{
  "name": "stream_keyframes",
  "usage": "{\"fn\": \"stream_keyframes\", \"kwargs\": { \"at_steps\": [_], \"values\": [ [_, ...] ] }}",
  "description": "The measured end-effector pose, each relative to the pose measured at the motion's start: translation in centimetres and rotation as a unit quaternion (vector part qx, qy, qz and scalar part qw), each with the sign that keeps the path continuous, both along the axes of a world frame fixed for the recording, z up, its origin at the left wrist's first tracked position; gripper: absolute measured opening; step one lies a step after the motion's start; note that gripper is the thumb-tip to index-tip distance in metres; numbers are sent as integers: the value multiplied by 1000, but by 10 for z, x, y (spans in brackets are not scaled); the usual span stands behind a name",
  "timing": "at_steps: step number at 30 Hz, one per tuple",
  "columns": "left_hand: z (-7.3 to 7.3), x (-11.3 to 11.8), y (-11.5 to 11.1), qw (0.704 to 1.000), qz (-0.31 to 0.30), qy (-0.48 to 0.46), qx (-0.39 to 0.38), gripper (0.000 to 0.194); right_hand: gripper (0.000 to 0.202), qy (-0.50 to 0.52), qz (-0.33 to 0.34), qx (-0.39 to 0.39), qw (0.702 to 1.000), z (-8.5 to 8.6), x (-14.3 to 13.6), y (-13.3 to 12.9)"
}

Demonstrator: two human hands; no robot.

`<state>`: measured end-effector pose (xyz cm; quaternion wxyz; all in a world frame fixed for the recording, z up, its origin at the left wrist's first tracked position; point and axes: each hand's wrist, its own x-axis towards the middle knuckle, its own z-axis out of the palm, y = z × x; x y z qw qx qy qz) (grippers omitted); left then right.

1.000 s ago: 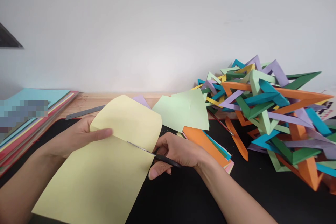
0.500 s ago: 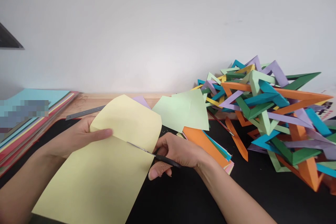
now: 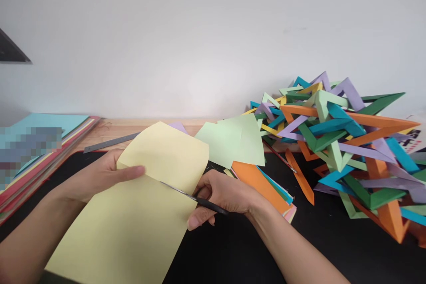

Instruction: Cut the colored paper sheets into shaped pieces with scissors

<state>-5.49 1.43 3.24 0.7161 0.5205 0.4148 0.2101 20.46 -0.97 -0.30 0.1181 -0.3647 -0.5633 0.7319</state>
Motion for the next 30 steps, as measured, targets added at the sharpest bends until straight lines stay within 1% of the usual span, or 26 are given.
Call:
{"fn": "stream_keyframes", "kwargs": {
  "at_steps": [4,10,14,21,27,30],
  "values": [
    [1,0,0,1000,1,-7,4,26,24,7,1,5,1000,1,0,0],
    [-1,0,1,1000,3,-8,10,29,22,4,2,4,1000,1,0,0],
    [-2,0,1,1000,3,-4,10,27,17,6,4,12,1000,0,-1,0],
    [-1,-1,0,1000,3,-9,6,24,19,-11,-8,3,1000,-5,0,0],
    [0,1,0,1000,3,-14,-7,22,19,-5,0,-2,1000,-5,1,0],
    [1,2,-1,1000,15,-14,-21,21,26,2,-5,-8,1000,-4,0,0]
  ]
}}
